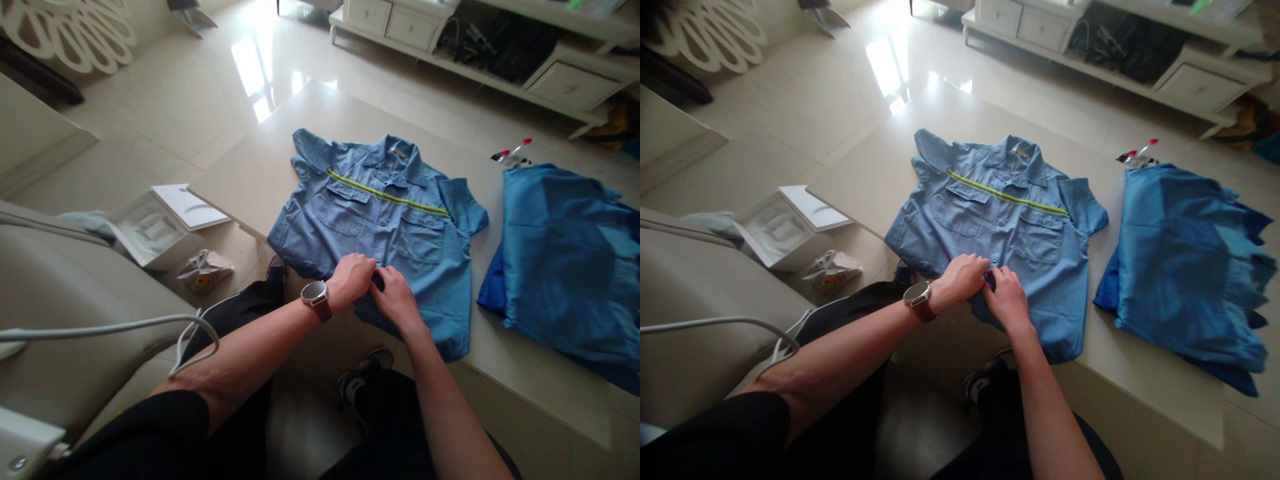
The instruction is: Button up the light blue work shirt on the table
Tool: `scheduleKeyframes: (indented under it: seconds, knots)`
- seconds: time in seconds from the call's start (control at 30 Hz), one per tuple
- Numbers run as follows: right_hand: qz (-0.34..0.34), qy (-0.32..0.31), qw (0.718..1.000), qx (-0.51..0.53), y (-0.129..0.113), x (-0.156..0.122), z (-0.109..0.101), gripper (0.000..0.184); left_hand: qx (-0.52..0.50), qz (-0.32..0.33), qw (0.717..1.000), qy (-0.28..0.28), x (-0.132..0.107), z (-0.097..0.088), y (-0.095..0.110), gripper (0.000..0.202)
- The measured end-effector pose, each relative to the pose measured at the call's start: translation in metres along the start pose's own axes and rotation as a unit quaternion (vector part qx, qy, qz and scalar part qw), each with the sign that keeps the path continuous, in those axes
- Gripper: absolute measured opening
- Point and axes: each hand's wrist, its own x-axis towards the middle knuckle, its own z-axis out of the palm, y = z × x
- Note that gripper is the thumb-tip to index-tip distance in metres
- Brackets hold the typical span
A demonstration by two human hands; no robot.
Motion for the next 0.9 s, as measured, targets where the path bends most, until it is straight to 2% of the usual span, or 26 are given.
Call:
scheduleKeyframes:
  seconds: [0.9]
  knots:
    - [-0.004, 0.006, 1.000, -0.009, -0.0016, 0.0004, 0.0001, 0.026, 0.003, 0.011, 1.000, 0.014, -0.0014, 0.0056, -0.0024, 0.024]
